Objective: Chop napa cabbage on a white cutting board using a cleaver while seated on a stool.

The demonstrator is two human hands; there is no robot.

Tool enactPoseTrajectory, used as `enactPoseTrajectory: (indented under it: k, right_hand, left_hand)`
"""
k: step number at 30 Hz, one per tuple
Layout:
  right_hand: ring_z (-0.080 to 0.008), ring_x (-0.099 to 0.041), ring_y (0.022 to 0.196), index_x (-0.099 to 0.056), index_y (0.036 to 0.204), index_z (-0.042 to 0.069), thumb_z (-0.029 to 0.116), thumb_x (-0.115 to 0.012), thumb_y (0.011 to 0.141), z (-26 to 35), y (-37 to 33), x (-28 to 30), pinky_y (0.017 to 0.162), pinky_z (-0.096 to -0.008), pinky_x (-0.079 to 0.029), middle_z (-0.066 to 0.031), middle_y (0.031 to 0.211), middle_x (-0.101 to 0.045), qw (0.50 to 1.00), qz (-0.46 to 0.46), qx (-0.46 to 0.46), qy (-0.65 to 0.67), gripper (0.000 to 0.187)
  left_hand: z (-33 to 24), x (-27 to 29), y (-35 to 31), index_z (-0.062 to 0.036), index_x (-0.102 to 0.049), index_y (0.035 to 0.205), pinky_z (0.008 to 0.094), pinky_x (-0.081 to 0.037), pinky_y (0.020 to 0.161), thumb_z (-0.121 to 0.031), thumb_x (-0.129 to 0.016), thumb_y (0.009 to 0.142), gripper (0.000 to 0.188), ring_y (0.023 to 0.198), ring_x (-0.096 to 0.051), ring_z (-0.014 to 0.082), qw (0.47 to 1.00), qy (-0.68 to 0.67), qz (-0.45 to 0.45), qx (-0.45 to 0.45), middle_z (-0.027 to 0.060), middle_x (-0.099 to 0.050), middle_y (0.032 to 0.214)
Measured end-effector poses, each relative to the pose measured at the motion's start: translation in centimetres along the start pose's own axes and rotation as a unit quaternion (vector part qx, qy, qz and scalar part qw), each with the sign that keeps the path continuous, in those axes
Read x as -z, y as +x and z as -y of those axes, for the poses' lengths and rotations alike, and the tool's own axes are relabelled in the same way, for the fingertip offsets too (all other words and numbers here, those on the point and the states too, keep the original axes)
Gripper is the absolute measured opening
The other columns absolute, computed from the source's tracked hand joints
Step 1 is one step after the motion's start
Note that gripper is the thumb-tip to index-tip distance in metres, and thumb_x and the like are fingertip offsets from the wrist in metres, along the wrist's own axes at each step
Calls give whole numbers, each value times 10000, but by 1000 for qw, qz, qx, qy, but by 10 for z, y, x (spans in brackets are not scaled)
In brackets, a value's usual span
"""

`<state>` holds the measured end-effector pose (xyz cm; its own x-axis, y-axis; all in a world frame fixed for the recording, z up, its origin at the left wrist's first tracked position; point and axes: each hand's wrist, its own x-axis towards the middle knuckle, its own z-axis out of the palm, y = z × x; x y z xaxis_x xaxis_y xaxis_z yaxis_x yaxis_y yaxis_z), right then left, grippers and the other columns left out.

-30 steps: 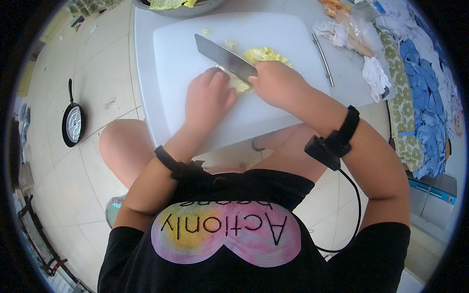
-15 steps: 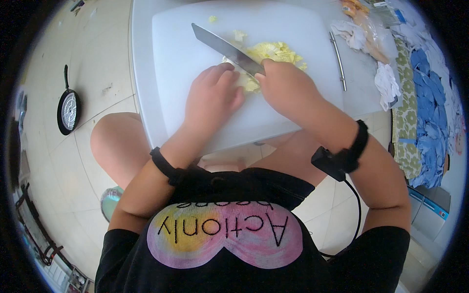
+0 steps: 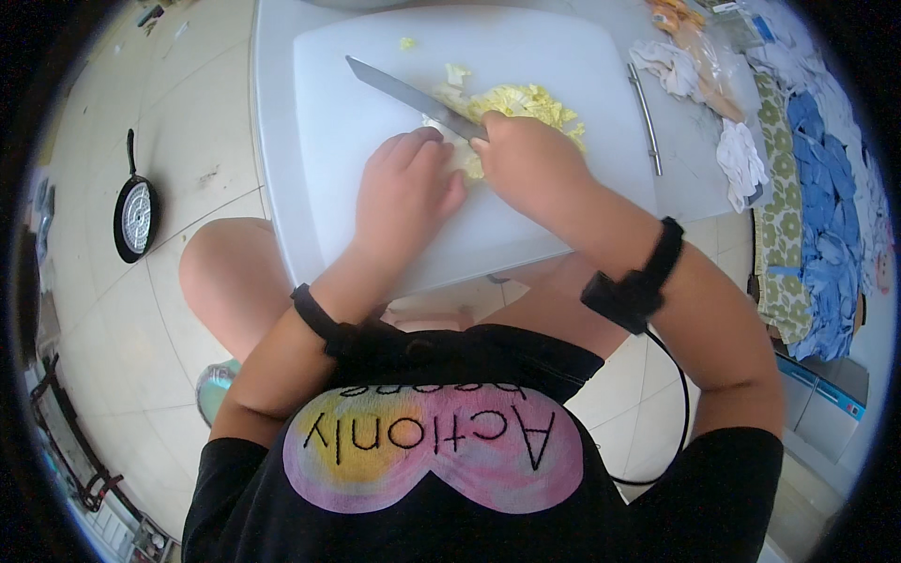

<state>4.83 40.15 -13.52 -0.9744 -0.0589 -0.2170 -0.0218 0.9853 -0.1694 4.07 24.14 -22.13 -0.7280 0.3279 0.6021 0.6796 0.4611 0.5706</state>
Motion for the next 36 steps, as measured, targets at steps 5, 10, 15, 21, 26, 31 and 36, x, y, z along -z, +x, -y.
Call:
enactPoseTrajectory:
  k: [5,10,15,21,26,31,36]
  right_hand:
    - [-420,-655,864,-639,975,-13,260,-570,939,-7,22,-2,765,-491,-518,-247,886,-676,999,2,2,32,284]
    - [-435,-639,834,-624,963,-40,282,-580,933,-1,25,23,735,-484,-505,-260,863,-665,999,33,9,-3,326]
    - [-441,-640,856,-630,950,-23,258,-570,931,-29,15,4,742,-495,-504,-271,880,-662,999,4,-3,39,287]
    - [-391,-668,775,-654,810,5,156,-599,814,-19,32,-29,693,-485,-526,-212,794,-668,993,27,88,72,160]
    - [-398,-670,818,-653,918,3,175,-593,878,-6,27,-7,736,-496,-523,-232,861,-680,995,15,23,92,186]
    - [-391,-677,816,-669,934,-2,195,-610,875,-17,29,-20,737,-486,-529,-226,853,-684,995,29,30,95,214]
    - [-328,-631,640,-665,748,32,366,-684,832,-36,42,-42,580,-443,-487,-164,708,-663,965,-41,244,83,345]
  left_hand:
    - [9,-8,-4,-36,-611,916,439,-501,791,-103,-731,692,263,904,-609,327,1000,2,27,9,121,-624,1005]
    - [16,-12,0,-43,-611,900,435,-497,780,-127,-737,689,259,892,-604,328,1000,9,2,14,123,-620,980]
    - [-3,-18,17,-30,-628,915,422,-470,863,-181,-735,691,291,980,-583,287,997,33,65,40,115,-623,989]
    - [8,-7,0,-23,-589,968,464,-454,886,-135,-714,656,354,1010,-568,358,997,61,44,28,155,-607,1056]
    - [9,-3,-9,-22,-583,1000,482,-445,909,-103,-686,690,337,1034,-552,394,998,57,30,22,172,-601,1104]
    - [15,-9,-2,-22,-582,993,485,-446,883,-92,-677,678,337,1018,-551,393,997,51,44,27,171,-608,1081]
    - [14,-18,0,-37,-636,960,470,-454,801,-140,-704,698,289,932,-586,350,985,55,120,110,183,-638,996]
